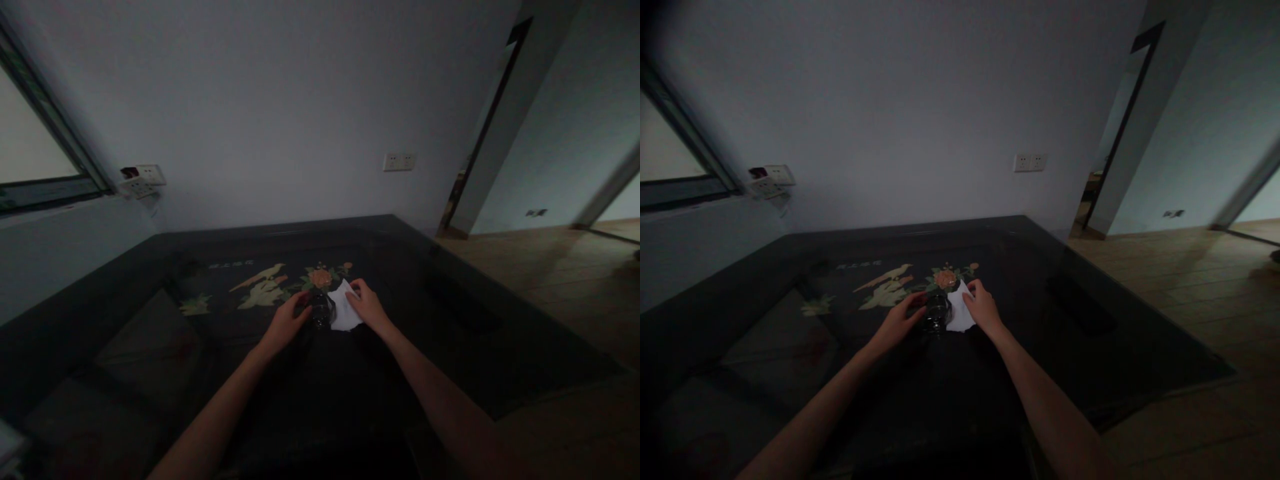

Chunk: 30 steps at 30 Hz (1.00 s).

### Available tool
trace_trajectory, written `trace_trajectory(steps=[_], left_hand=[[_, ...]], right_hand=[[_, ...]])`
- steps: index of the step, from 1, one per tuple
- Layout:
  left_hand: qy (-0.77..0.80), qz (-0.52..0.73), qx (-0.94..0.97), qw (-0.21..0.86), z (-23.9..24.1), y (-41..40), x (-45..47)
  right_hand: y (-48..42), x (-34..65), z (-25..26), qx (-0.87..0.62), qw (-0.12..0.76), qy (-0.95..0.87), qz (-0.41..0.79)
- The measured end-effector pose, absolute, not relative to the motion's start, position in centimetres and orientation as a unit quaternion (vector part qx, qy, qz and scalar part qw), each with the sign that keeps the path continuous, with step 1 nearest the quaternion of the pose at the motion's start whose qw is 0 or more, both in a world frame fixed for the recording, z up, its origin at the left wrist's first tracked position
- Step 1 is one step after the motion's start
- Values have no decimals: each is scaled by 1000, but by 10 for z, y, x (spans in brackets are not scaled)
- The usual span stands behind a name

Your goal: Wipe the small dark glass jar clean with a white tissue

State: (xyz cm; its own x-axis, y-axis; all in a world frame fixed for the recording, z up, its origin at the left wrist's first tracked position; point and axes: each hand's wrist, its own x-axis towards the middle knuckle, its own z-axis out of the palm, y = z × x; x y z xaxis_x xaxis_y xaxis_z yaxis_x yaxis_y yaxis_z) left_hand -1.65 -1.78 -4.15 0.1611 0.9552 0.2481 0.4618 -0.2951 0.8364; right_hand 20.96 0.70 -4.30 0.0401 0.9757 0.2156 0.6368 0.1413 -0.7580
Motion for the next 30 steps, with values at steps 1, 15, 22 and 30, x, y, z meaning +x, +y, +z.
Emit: trace_trajectory(steps=[1, 15, 22, 30], left_hand=[[508, 401, 698, 308, -41, -18, -16], [490, 376, 732, 289, -51, -23, -12], [486, 364, 747, 272, -57, -23, -7], [496, 365, 750, 241, -59, -18, -7]], right_hand=[[7, 209, -42, -614, 374, -657, 227], [9, 211, -39, -606, 360, -675, 216], [11, 213, -37, -617, 351, -675, 200], [11, 216, -37, -618, 359, -671, 197]])
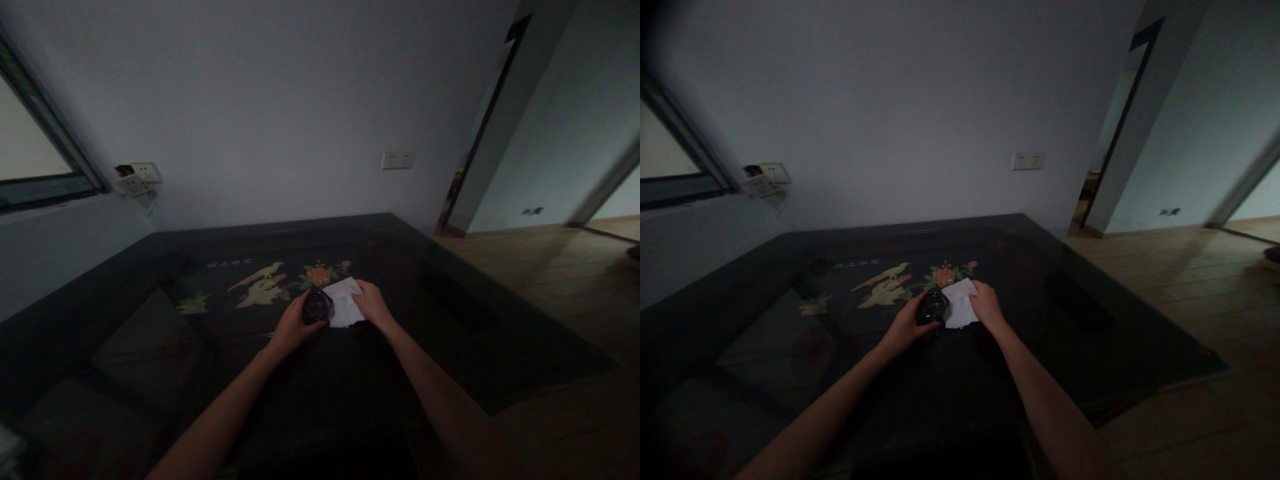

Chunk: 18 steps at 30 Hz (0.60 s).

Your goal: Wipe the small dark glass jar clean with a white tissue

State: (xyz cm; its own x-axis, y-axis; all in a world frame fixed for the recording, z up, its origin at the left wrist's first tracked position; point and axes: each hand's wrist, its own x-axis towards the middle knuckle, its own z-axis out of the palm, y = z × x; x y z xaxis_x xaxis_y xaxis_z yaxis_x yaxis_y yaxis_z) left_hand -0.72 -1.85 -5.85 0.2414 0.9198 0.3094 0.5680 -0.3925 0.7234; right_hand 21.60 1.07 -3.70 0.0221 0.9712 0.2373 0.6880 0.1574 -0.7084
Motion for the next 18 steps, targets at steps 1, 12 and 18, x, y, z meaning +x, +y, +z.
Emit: trace_trajectory(steps=[1, 12, 18], left_hand=[[499, 366, 749, 236, -59, -18, -8], [490, 354, 760, 240, -60, -18, -13], [488, 360, 747, 272, -51, -21, -12]], right_hand=[[11, 216, -37, -617, 365, -668, 199], [11, 228, -22, -566, 508, -580, 291], [8, 212, -32, -493, 540, -531, 429]])
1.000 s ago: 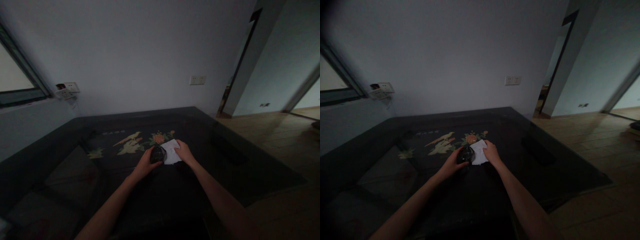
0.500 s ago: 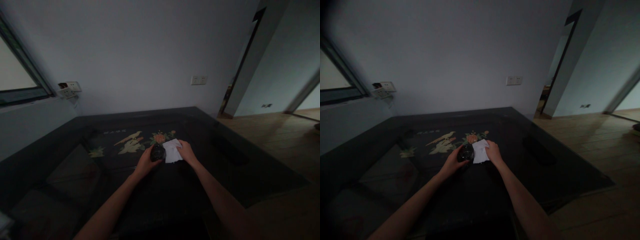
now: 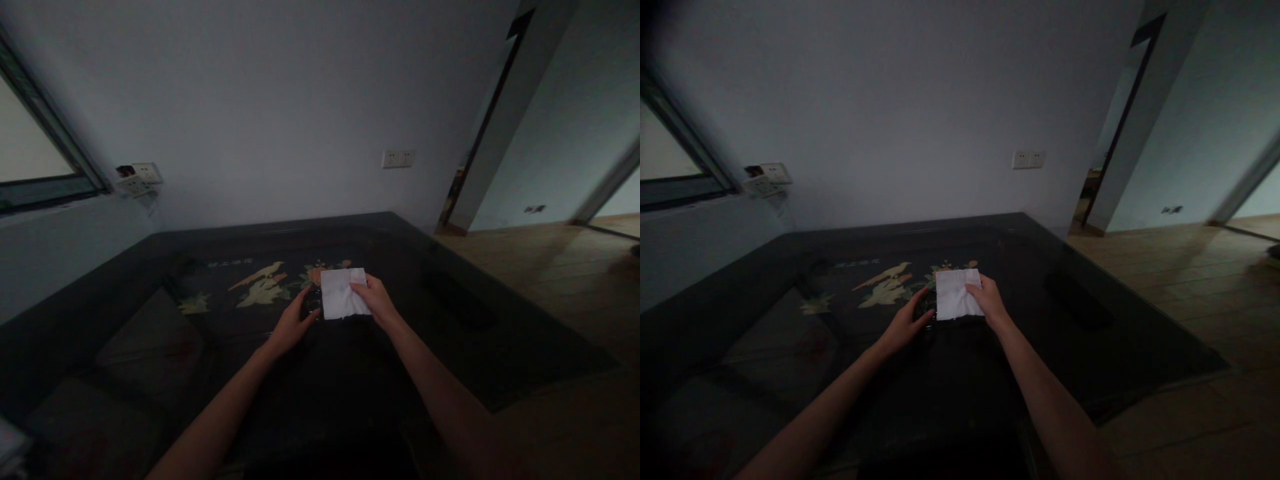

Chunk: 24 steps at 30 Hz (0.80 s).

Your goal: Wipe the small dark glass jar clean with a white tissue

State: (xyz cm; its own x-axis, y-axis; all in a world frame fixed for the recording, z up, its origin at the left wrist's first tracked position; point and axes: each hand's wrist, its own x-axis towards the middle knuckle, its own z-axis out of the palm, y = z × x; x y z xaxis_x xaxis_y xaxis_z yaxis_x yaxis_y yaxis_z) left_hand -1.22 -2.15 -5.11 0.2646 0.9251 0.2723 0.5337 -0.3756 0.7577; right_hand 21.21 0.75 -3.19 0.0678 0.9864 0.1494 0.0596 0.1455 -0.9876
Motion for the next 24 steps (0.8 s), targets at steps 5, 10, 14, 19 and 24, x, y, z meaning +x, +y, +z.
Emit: trace_trajectory(steps=[5, 10, 14, 19, 24], left_hand=[[497, 454, 690, 265, -37, -22, -13], [446, 509, 648, 351, -28, -27, -8], [442, 516, 572, 460, -28, -27, -5], [463, 529, 523, 482, -31, -23, -9], [489, 597, 473, 425, -27, -11, -28]], right_hand=[[0, 198, -34, -417, 549, -487, 537], [-7, 190, -31, -369, 548, -490, 569], [-11, 183, -32, -350, 521, -519, 580], [-11, 179, -36, -356, 500, -553, 563], [-5, 186, -35, -402, 514, -555, 515]])
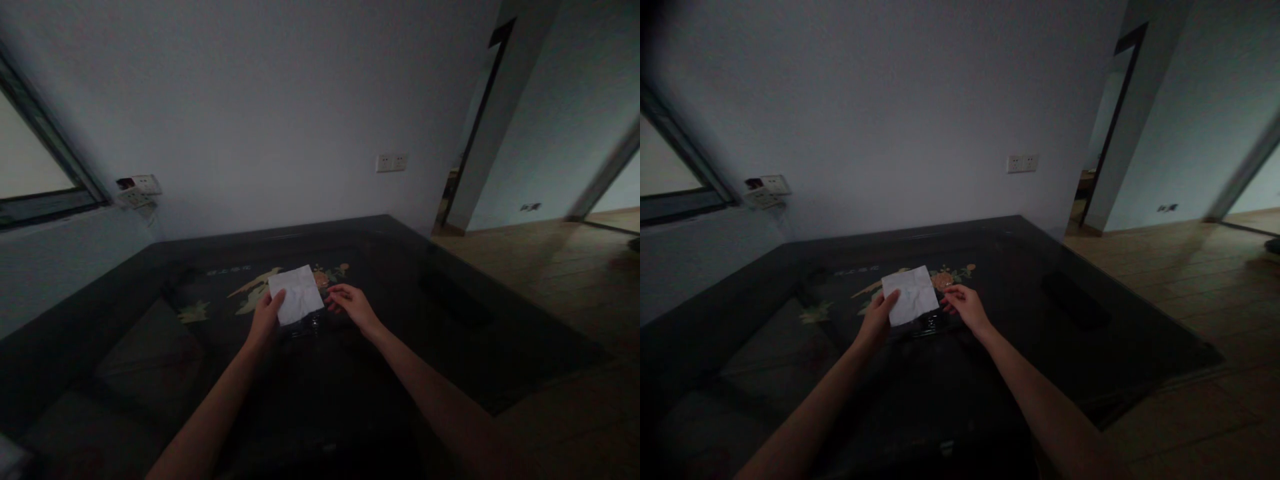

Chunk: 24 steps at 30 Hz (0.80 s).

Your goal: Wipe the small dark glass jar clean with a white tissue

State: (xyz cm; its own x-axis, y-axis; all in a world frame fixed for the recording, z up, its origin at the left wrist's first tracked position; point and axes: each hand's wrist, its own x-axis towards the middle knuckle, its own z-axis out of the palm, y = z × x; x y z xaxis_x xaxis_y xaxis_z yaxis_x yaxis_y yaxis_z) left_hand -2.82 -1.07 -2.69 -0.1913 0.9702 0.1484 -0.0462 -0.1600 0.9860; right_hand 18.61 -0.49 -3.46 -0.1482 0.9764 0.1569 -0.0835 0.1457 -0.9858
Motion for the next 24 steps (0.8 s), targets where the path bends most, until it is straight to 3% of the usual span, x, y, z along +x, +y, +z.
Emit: trace_trajectory(steps=[8, 16, 24], left_hand=[[520, 670, 473, 240, -5, -6, -59], [521, 638, 485, 292, -29, 1, -47], [527, 613, 458, 370, -30, 7, -48]], right_hand=[[5, 185, -48, -451, 475, -641, 399], [3, 171, -70, -474, 400, -721, 309], [2, 163, -64, -512, 360, -717, 307]])
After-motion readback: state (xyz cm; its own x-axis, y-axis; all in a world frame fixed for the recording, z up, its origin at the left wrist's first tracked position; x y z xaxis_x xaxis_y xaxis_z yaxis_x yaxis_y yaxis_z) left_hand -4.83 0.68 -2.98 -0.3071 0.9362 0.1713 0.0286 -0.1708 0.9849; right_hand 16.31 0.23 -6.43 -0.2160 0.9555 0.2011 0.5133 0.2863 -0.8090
